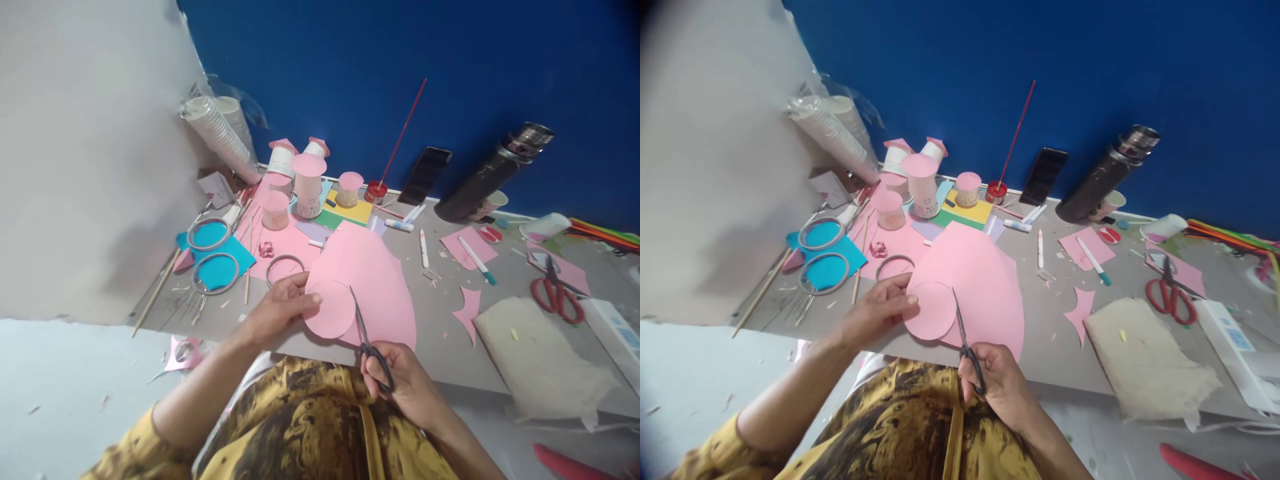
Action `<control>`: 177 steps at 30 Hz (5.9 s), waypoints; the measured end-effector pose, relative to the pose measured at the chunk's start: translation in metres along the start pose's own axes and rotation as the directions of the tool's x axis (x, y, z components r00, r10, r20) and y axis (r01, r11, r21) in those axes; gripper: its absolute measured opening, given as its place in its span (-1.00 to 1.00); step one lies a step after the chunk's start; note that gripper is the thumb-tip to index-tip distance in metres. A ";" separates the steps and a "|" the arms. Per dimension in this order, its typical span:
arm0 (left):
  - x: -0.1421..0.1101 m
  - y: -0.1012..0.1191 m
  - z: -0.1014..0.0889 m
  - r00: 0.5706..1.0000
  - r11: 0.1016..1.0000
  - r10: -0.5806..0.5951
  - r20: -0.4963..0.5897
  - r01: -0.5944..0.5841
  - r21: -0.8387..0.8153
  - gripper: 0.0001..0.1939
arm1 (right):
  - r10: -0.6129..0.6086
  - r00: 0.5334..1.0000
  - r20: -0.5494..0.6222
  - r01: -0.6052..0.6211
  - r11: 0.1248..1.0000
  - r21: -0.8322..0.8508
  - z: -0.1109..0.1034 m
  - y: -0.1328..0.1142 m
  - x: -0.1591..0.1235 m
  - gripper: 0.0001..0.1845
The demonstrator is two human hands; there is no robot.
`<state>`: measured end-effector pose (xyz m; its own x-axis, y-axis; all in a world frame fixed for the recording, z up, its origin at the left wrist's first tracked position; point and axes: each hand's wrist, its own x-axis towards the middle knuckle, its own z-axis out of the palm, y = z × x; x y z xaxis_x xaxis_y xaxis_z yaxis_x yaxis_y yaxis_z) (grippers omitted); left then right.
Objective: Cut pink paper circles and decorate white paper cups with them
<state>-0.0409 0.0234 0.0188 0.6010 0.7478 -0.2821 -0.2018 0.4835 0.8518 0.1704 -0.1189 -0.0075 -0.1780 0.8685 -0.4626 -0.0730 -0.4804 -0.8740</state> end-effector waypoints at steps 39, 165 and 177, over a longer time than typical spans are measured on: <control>0.002 0.043 0.018 0.978 0.977 0.162 -0.129 -0.141 0.158 -0.63 | -0.138 0.985 -0.100 0.123 0.982 -0.146 0.016 -0.047 0.002 -0.43; 0.017 0.065 0.011 1.000 0.881 -0.010 0.009 0.004 0.473 -0.66 | -0.102 0.995 0.014 0.102 0.993 -0.061 0.002 -0.052 0.009 -0.31; 0.019 0.075 0.009 0.991 0.878 -0.069 0.113 0.007 0.480 -0.73 | -0.061 0.998 0.028 0.062 0.997 -0.037 0.006 -0.063 0.006 -0.24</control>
<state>-0.0374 0.0700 0.0812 0.6968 0.6564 -0.2890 0.1979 0.2113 0.9572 0.1677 -0.0843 0.0456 -0.2011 0.8922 -0.4044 -0.0474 -0.4212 -0.9057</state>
